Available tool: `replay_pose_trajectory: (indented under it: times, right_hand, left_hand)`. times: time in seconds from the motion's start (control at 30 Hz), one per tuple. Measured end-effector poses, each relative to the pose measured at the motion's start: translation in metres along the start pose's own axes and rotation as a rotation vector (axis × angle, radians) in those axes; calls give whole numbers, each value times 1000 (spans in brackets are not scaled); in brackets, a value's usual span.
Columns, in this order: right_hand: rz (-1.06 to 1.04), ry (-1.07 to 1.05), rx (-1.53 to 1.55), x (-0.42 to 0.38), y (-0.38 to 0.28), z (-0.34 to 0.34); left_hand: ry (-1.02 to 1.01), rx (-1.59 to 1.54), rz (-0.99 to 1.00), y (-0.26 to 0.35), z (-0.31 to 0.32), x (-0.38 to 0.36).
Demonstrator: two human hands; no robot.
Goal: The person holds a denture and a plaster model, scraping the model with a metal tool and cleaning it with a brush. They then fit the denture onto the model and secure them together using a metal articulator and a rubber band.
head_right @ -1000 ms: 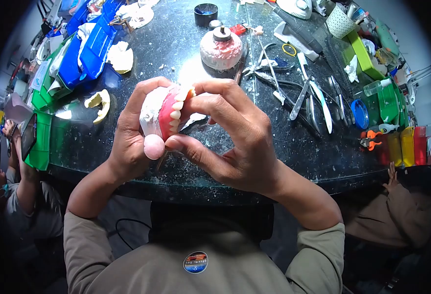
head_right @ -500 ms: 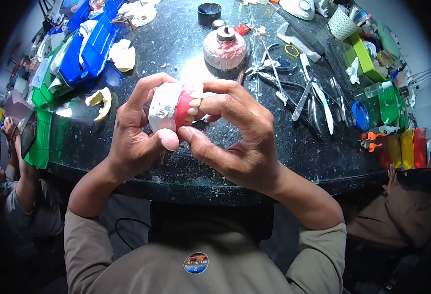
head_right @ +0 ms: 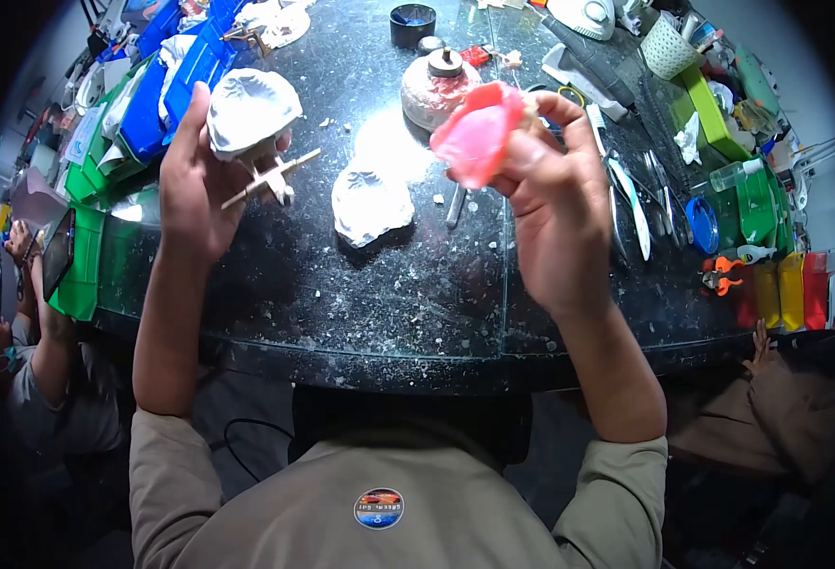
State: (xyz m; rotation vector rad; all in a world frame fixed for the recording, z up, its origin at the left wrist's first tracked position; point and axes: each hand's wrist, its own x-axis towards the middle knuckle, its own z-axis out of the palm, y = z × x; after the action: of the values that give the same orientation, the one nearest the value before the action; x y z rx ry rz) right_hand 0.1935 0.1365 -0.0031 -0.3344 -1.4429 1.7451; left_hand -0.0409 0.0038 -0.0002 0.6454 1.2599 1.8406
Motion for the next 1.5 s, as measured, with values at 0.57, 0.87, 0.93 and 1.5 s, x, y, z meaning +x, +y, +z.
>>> replay_pose_trajectory:
  times: [0.57,0.87,0.93,1.5]
  right_hand:
    - [199,-161,57,1,1,-4]
    - [236,-147,92,2,4,-3]
    - [238,-148,90,1,5,-2]
    - [90,-53,-150,0,-8,4]
  left_hand:
    - [-72,1492,771,5,-12,7]
    - [-509,1589,774,-30,8,-16]
    - [-511,1596,745,-32,9,-17]
    - [-620,41,-308,-20,34,-43]
